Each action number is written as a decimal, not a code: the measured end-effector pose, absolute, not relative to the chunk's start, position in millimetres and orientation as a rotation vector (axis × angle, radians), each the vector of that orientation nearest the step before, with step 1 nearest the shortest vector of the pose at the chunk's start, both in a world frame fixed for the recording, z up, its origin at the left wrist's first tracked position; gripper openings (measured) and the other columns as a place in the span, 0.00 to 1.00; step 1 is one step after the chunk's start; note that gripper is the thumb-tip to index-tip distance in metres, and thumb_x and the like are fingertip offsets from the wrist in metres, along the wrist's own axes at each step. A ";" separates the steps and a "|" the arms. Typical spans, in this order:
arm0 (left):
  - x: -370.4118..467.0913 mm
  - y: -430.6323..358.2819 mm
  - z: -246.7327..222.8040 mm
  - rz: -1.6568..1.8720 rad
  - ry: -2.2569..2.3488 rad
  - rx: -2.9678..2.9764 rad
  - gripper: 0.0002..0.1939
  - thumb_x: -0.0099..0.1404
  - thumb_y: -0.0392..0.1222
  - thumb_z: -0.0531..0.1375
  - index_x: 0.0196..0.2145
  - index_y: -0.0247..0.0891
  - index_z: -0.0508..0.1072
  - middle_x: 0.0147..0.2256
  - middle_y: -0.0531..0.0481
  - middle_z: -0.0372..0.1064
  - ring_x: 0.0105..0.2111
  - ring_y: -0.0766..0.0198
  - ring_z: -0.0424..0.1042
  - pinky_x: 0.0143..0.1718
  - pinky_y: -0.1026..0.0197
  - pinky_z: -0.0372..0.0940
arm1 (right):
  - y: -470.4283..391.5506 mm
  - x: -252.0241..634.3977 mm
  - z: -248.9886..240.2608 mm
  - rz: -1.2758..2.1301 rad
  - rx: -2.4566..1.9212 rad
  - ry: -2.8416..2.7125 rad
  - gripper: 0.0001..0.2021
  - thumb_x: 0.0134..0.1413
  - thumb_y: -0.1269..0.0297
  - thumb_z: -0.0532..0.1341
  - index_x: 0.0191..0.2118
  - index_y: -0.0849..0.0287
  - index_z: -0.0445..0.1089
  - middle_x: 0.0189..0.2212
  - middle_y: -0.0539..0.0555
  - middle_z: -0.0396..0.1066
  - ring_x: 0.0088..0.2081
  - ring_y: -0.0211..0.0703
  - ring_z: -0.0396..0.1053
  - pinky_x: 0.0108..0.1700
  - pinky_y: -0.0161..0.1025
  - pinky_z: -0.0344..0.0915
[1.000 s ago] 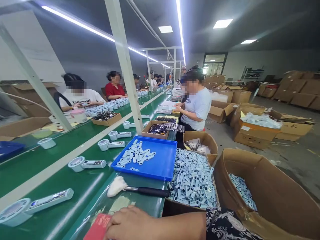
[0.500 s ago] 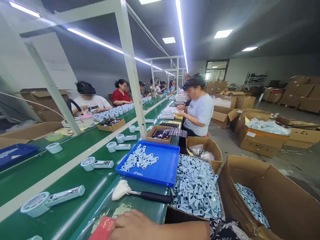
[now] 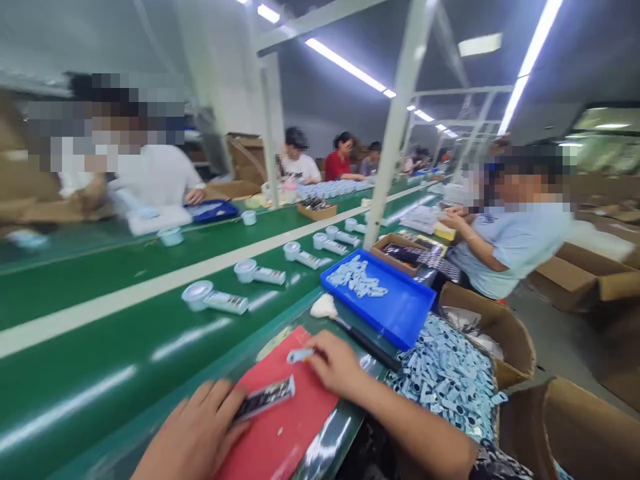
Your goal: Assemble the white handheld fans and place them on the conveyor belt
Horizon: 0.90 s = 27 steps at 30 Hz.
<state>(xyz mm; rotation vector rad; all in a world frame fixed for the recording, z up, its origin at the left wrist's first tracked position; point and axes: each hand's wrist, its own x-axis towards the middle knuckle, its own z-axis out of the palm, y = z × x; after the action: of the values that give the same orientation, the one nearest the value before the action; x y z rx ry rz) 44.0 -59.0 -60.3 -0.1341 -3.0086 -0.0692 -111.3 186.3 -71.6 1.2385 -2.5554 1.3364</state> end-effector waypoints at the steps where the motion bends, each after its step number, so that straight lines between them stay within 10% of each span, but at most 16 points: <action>1: 43.9 -49.2 -50.4 -0.055 -3.080 -0.084 0.09 0.70 0.45 0.57 0.42 0.43 0.77 0.42 0.44 0.72 0.42 0.47 0.71 0.43 0.43 0.68 | 187.5 -109.3 -62.3 1.419 1.205 -2.537 0.07 0.62 0.70 0.60 0.44 0.58 0.73 0.38 0.53 0.73 0.39 0.41 0.69 0.42 0.38 0.62; 9: 57.5 -41.6 -26.0 -0.608 -2.887 -0.021 0.27 0.65 0.46 0.67 0.58 0.41 0.64 0.54 0.44 0.67 0.53 0.50 0.66 0.53 0.46 0.65 | 163.5 -78.6 -9.4 1.468 1.508 -2.681 0.10 0.66 0.65 0.56 0.49 0.56 0.70 0.39 0.52 0.76 0.37 0.40 0.72 0.40 0.37 0.63; 19: 55.8 -36.2 -31.8 -0.682 -2.808 -0.124 0.10 0.74 0.43 0.53 0.45 0.40 0.72 0.46 0.47 0.72 0.49 0.52 0.67 0.51 0.45 0.63 | 135.2 -55.2 -7.8 0.722 1.630 -2.876 0.10 0.70 0.61 0.54 0.43 0.59 0.70 0.32 0.54 0.74 0.32 0.44 0.71 0.32 0.38 0.57; 27: 51.8 -39.9 -36.5 -0.788 -2.813 -0.110 0.10 0.74 0.43 0.54 0.44 0.42 0.75 0.42 0.49 0.73 0.46 0.55 0.68 0.49 0.51 0.65 | 142.7 -75.6 -33.3 1.355 1.674 -2.772 0.03 0.65 0.67 0.61 0.40 0.57 0.72 0.42 0.52 0.70 0.45 0.39 0.69 0.50 0.40 0.67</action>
<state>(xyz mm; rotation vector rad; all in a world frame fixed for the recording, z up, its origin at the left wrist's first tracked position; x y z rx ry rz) 51.8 -39.9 -36.5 -0.1105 -2.8130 -0.7879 -75.6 142.7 -33.3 1.6736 -2.7719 1.3551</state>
